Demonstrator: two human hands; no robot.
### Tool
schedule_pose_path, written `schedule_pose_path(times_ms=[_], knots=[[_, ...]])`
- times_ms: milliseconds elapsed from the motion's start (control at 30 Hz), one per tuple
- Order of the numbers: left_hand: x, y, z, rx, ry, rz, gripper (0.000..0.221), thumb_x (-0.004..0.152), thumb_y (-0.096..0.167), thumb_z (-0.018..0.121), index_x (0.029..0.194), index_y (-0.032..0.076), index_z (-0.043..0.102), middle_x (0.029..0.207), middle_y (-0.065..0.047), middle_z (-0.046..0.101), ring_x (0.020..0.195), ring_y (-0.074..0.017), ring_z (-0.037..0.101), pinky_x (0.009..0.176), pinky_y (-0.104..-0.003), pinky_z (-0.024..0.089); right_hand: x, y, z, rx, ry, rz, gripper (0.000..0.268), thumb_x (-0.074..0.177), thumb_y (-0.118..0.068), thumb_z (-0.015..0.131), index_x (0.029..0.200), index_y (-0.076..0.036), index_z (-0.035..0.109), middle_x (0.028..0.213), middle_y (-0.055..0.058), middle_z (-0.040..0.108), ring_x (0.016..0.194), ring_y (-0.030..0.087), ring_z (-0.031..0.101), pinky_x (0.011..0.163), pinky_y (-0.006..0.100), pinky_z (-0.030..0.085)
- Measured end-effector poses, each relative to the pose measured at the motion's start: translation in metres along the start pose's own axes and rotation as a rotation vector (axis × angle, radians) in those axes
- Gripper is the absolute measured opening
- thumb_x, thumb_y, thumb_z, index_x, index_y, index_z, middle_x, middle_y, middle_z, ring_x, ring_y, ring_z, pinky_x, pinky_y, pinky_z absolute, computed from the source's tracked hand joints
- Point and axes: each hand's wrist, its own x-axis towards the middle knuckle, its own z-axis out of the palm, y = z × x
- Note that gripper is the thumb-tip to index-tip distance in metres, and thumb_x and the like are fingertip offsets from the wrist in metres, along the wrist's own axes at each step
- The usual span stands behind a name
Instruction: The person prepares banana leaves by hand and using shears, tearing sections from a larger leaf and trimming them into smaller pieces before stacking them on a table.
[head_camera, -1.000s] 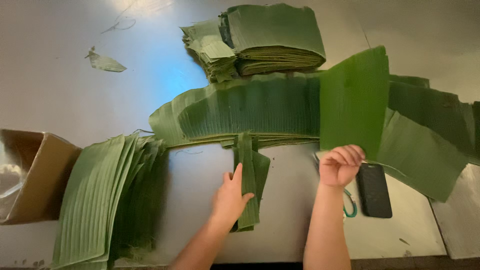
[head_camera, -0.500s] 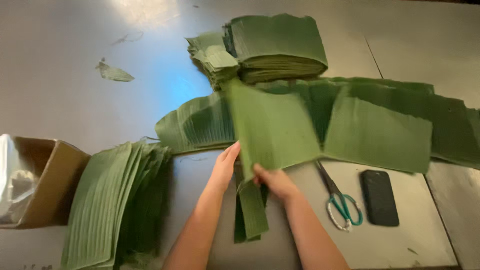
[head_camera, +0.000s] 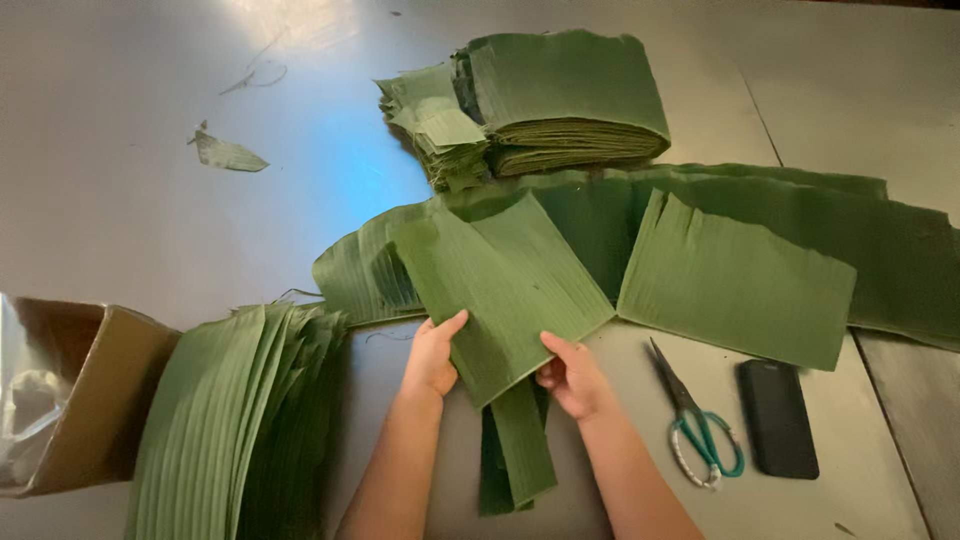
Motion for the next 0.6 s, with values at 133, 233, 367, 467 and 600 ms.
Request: schedule_pose_path(times_ms=[133,233,367,467,600], knots=[[0.008,-0.010,-0.001,0.036,-0.042,0.017,0.039,0.094,0.025,0.071,0.125,0.002,0.065,0.124,-0.014,0.069,0.106,-0.0294,0.067,0.088,-0.047,0.055,-0.002,0.008,-0.020,0.211,-0.138,0.048,0.012,0.098,-0.023,0.067,0.099,-0.012,0.064,0.076,-0.001,0.058,0.061,0.008,0.049,0.050,0.025,0.040],[0.013,-0.019,-0.004,0.024,-0.108,0.079,0.043,0.095,0.029,0.070,0.126,-0.001,0.066,0.124,-0.014,0.069,0.104,-0.0273,0.066,0.086,-0.044,0.055,-0.001,0.011,-0.033,0.377,-0.480,0.076,0.012,0.104,-0.021,0.067,0.099,-0.011,0.062,0.081,-0.003,0.056,0.064,0.006,0.046,0.053,0.024,0.041],[0.010,-0.003,-0.005,0.029,0.128,0.136,0.044,0.098,0.032,0.065,0.129,0.001,0.062,0.123,-0.012,0.069,0.102,-0.0256,0.066,0.084,-0.043,0.054,-0.010,-0.011,-0.031,0.390,-0.557,-0.091,0.017,0.100,-0.028,0.067,0.098,-0.011,0.065,0.082,-0.002,0.056,0.065,0.008,0.045,0.057,0.024,0.040],[0.010,0.015,-0.015,-0.127,0.293,0.304,0.045,0.098,0.033,0.063,0.134,0.007,0.057,0.126,-0.012,0.068,0.106,-0.0262,0.065,0.084,-0.042,0.052,-0.024,-0.035,-0.028,0.456,-0.745,-0.276,0.016,0.104,-0.025,0.067,0.097,-0.011,0.065,0.084,-0.001,0.055,0.068,0.008,0.045,0.060,0.025,0.038],[0.019,0.031,-0.041,-0.148,0.222,0.430,0.061,0.095,0.033,0.063,0.133,-0.013,0.052,0.131,-0.025,0.064,0.115,-0.0398,0.065,0.091,-0.053,0.057,-0.032,-0.046,-0.030,0.433,-0.852,-0.325,0.020,0.108,-0.023,0.064,0.094,-0.011,0.066,0.078,0.000,0.053,0.064,0.011,0.044,0.058,0.027,0.039]])
